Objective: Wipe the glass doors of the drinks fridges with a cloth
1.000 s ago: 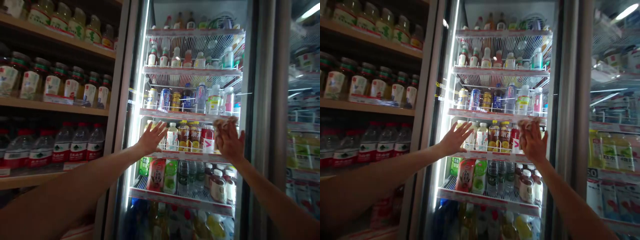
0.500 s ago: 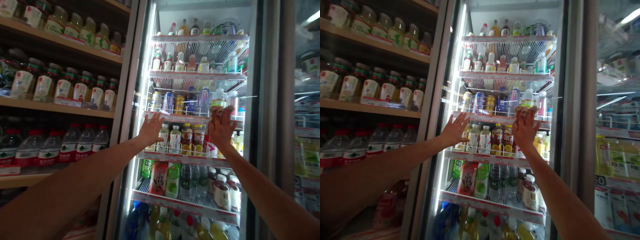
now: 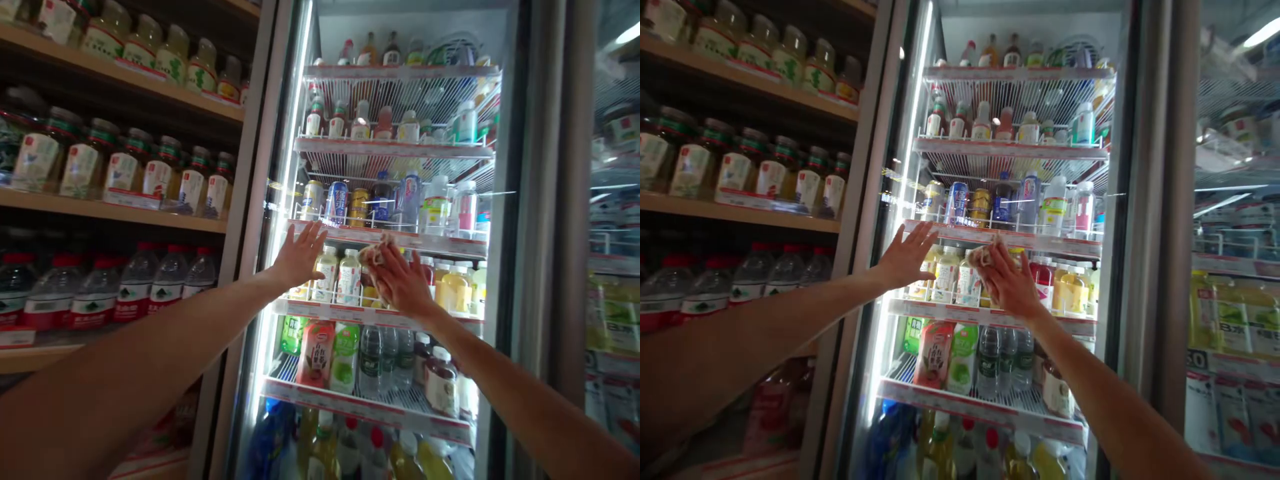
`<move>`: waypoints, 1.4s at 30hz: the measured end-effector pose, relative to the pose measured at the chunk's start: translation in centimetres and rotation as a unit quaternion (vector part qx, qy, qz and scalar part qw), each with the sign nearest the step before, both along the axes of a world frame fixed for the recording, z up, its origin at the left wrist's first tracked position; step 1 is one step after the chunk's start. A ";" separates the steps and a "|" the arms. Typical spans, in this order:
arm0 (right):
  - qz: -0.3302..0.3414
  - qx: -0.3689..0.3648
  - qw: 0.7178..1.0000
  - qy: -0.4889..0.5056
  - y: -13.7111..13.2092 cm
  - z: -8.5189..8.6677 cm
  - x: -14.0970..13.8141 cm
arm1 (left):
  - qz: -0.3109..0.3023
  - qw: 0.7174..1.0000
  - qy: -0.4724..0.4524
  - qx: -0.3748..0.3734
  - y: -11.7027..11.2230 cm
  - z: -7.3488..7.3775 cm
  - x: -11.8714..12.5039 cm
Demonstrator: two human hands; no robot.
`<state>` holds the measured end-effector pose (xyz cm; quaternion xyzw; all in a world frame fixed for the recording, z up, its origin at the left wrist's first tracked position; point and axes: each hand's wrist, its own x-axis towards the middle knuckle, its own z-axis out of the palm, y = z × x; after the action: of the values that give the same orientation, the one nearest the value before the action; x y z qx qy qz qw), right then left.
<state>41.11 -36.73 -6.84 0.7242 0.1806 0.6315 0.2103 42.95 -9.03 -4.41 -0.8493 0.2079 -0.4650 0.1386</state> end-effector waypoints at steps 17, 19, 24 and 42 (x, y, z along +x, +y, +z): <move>0.002 0.158 0.985 -0.073 1.4 0.5 0.5 | 0.013 0.998 0.004 0.065 0.0 0.0 -0.6; 0.009 0.040 0.999 -0.015 2.7 -0.6 0.5 | 0.013 0.998 0.009 0.061 0.6 -0.4 -0.6; 0.014 0.058 0.998 -0.015 4.1 -0.9 0.7 | 0.005 0.999 0.003 0.051 2.5 -1.8 0.1; 0.111 0.047 0.992 0.034 7.4 -4.5 1.8 | -0.241 0.968 0.025 0.062 -2.6 -5.8 -0.7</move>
<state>42.91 -29.35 -11.38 0.7295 0.2373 0.6339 0.0983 42.27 -11.64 -10.25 -0.7751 0.4382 -0.4498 0.0700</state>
